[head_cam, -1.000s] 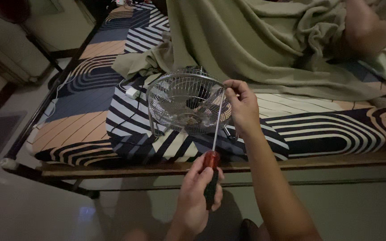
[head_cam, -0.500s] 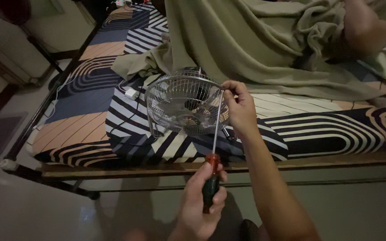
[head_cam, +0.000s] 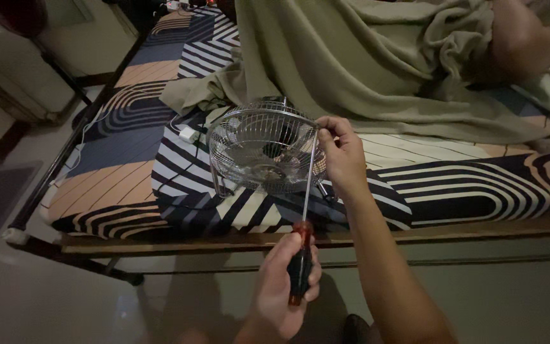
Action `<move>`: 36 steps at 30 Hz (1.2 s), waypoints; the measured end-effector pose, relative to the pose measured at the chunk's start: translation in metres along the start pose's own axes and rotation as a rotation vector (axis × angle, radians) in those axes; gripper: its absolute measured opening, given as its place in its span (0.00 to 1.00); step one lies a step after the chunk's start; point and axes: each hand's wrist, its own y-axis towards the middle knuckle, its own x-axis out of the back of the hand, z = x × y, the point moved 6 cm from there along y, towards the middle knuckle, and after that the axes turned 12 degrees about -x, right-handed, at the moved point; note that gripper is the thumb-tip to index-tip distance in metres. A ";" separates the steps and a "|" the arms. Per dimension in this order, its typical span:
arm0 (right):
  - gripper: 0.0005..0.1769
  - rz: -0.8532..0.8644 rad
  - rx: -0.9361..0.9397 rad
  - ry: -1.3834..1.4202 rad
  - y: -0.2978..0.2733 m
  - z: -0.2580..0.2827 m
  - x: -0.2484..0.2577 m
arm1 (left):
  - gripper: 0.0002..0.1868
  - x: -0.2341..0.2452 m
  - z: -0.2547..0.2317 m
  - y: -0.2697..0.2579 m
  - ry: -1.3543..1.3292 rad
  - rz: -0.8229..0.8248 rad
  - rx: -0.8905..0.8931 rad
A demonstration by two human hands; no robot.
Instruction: The person uses a screwdriver to tighten screws on the metal cage of a small electric fan placed on a bed. They rotate the fan to access different screw locations and continue tightening throughout the clip.
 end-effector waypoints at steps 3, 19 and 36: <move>0.09 -0.001 0.012 -0.020 -0.001 -0.001 0.001 | 0.13 -0.002 0.002 0.000 0.012 -0.024 0.033; 0.08 -0.042 0.050 -0.061 -0.007 0.001 0.001 | 0.13 -0.011 -0.001 0.010 -0.089 0.132 -0.006; 0.08 -0.084 0.094 -0.009 -0.012 0.005 0.002 | 0.26 -0.031 0.006 0.002 -0.252 0.201 0.196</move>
